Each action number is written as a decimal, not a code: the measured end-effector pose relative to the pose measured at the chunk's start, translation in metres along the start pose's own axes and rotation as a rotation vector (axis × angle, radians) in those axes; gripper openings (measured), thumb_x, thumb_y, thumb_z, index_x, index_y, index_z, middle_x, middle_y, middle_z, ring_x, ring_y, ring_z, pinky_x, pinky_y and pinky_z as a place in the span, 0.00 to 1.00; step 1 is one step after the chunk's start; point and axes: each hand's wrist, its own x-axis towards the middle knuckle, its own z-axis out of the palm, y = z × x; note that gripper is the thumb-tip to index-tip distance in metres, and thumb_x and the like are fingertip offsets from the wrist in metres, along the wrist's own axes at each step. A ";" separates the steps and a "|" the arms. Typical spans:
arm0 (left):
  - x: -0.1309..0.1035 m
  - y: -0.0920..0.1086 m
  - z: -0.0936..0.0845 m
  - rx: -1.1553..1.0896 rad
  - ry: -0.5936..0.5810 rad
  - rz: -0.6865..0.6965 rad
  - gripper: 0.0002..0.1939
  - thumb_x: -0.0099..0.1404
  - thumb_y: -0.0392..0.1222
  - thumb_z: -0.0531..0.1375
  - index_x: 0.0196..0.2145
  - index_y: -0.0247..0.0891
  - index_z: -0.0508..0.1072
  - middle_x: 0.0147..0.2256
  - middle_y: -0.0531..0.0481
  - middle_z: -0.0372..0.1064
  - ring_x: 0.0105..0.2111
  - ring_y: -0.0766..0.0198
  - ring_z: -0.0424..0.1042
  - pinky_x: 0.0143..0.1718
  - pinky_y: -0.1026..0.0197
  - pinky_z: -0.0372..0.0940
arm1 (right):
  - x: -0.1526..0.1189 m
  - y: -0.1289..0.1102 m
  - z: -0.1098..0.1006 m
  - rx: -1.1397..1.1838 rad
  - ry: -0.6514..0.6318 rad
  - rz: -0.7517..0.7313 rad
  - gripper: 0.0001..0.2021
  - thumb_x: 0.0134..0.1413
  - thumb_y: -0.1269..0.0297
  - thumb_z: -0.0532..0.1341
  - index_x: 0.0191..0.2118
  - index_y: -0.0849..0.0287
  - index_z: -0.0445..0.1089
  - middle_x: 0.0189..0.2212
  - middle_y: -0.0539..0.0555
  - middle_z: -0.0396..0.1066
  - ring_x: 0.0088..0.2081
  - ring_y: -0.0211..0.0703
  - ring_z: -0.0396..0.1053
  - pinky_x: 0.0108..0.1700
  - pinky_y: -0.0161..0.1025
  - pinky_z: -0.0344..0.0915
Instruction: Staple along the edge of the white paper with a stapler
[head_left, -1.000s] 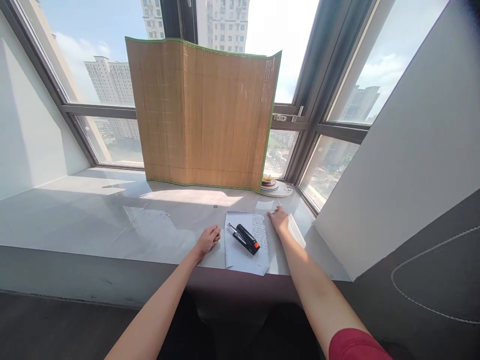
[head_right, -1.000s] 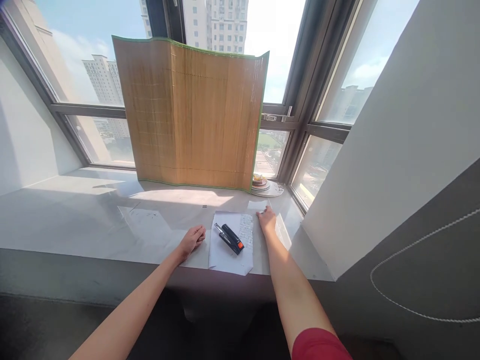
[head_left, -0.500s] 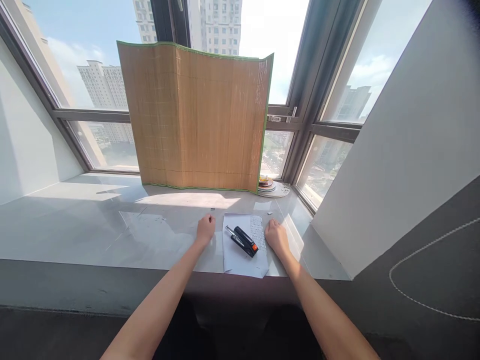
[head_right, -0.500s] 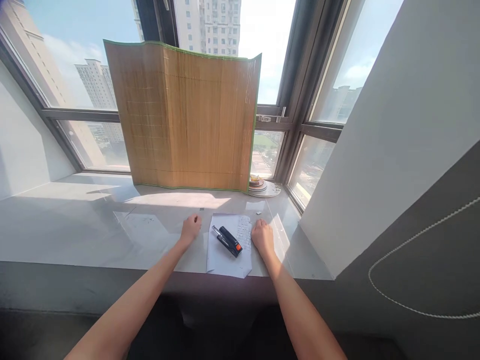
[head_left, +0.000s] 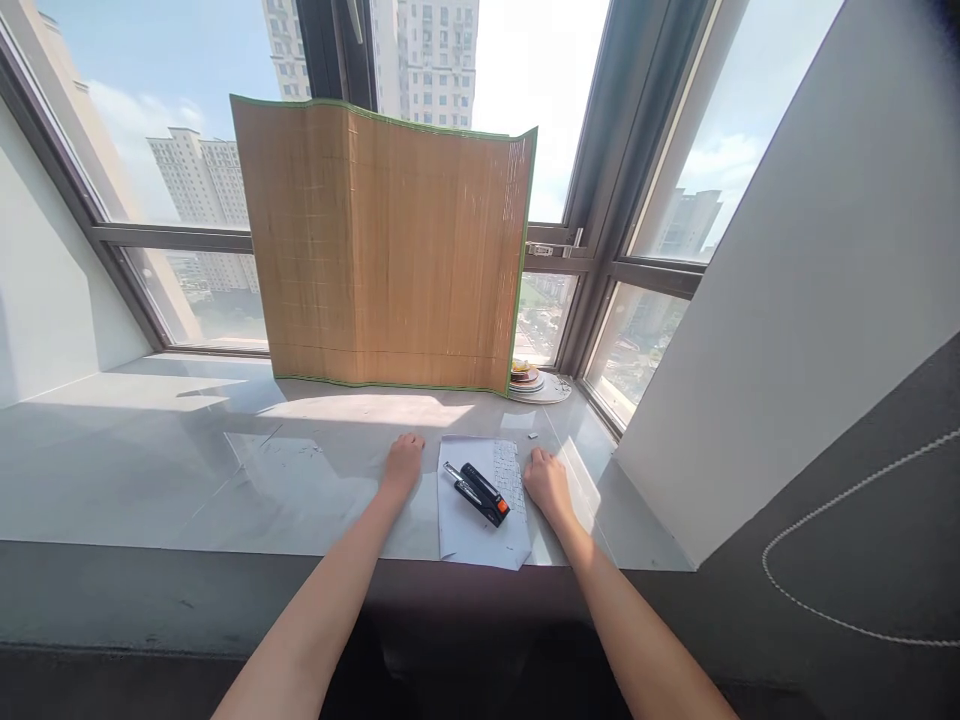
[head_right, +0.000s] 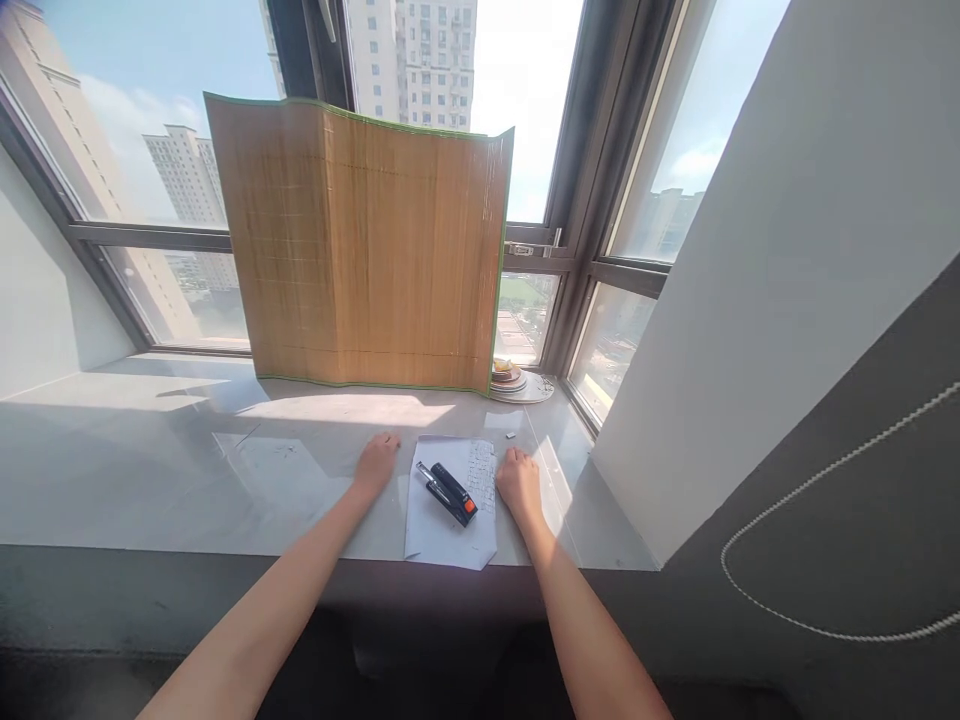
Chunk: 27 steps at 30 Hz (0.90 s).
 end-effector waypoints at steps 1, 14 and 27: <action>-0.007 0.002 -0.002 0.012 0.018 0.002 0.18 0.72 0.26 0.50 0.47 0.35 0.78 0.46 0.38 0.74 0.51 0.50 0.71 0.55 0.51 0.66 | 0.000 0.000 -0.001 0.004 -0.001 -0.001 0.09 0.63 0.77 0.53 0.39 0.58 0.68 0.40 0.59 0.73 0.42 0.49 0.68 0.46 0.43 0.58; -0.088 0.043 -0.010 -0.068 0.106 0.079 0.15 0.75 0.27 0.50 0.49 0.39 0.73 0.44 0.44 0.72 0.45 0.56 0.72 0.43 0.59 0.67 | -0.005 -0.010 -0.016 0.161 -0.010 -0.043 0.14 0.63 0.76 0.52 0.38 0.59 0.75 0.36 0.63 0.77 0.41 0.54 0.73 0.46 0.46 0.62; -0.087 0.044 -0.022 -0.183 0.169 0.231 0.15 0.75 0.31 0.52 0.53 0.38 0.75 0.48 0.41 0.73 0.49 0.53 0.72 0.52 0.52 0.65 | -0.046 -0.066 -0.024 0.772 -0.250 -0.376 0.24 0.55 0.63 0.70 0.58 0.53 0.74 0.50 0.57 0.79 0.51 0.53 0.75 0.57 0.49 0.69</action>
